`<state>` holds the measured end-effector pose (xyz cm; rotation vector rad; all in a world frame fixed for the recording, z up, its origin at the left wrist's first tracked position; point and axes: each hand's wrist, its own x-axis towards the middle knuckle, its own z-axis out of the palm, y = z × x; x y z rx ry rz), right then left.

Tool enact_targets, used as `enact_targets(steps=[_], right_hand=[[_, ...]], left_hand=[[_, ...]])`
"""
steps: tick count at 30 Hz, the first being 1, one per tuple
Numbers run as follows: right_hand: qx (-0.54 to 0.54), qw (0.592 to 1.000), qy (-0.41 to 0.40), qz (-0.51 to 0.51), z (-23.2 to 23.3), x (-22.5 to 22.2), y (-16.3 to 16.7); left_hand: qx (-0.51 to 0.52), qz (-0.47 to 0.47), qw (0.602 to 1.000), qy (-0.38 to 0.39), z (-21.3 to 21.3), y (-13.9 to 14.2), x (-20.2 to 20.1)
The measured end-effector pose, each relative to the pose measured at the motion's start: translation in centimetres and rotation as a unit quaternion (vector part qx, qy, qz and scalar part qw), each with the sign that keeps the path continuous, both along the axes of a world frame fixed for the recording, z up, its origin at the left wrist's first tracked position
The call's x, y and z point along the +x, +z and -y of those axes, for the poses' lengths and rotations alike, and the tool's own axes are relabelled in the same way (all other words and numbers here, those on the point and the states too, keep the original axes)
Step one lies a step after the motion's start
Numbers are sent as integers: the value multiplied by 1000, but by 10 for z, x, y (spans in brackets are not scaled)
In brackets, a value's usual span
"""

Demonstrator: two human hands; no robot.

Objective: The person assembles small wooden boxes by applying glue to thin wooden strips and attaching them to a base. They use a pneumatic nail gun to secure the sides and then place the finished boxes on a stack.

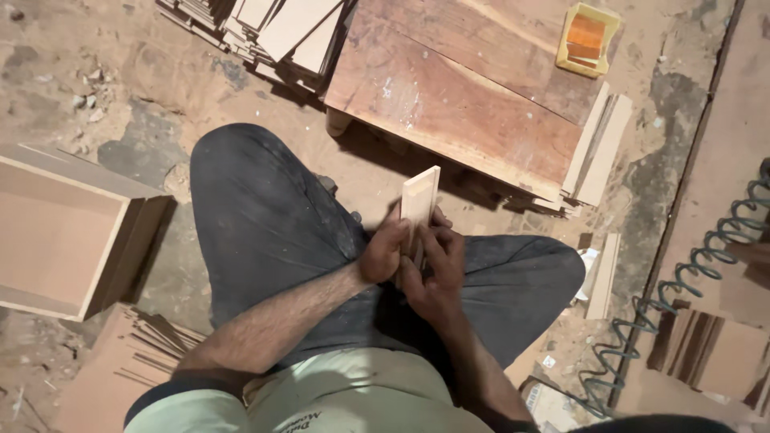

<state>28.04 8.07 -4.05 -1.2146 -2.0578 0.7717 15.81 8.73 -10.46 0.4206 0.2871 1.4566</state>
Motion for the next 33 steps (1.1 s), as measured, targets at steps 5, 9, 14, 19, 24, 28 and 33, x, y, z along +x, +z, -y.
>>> enact_targets(steps=[5,9,14,19,24,28,33], right_hand=[[0,1000,4,-10,1,-5,3],[27,1000,7,-5,0,-8,5],[58,998,11,-13,-3,-11,8],[53,998,15,-7,-3,-15,12],[60,998,19,-4,-3,-15,12],[59,998,22,-2,-3,-16,13],[31,998,33,32,-4,-13,19]], left_hand=[[13,40,999,-14,0,-4,0],[17,-39,999,21,-1,-5,2],[21,-59,998,22,-1,0,-1],[27,-97,994,35,-1,2,-5],[19,-102,994,25,0,0,-3],[19,-91,996,9,2,-1,-3],[5,-88,995,35,-1,-6,-1]])
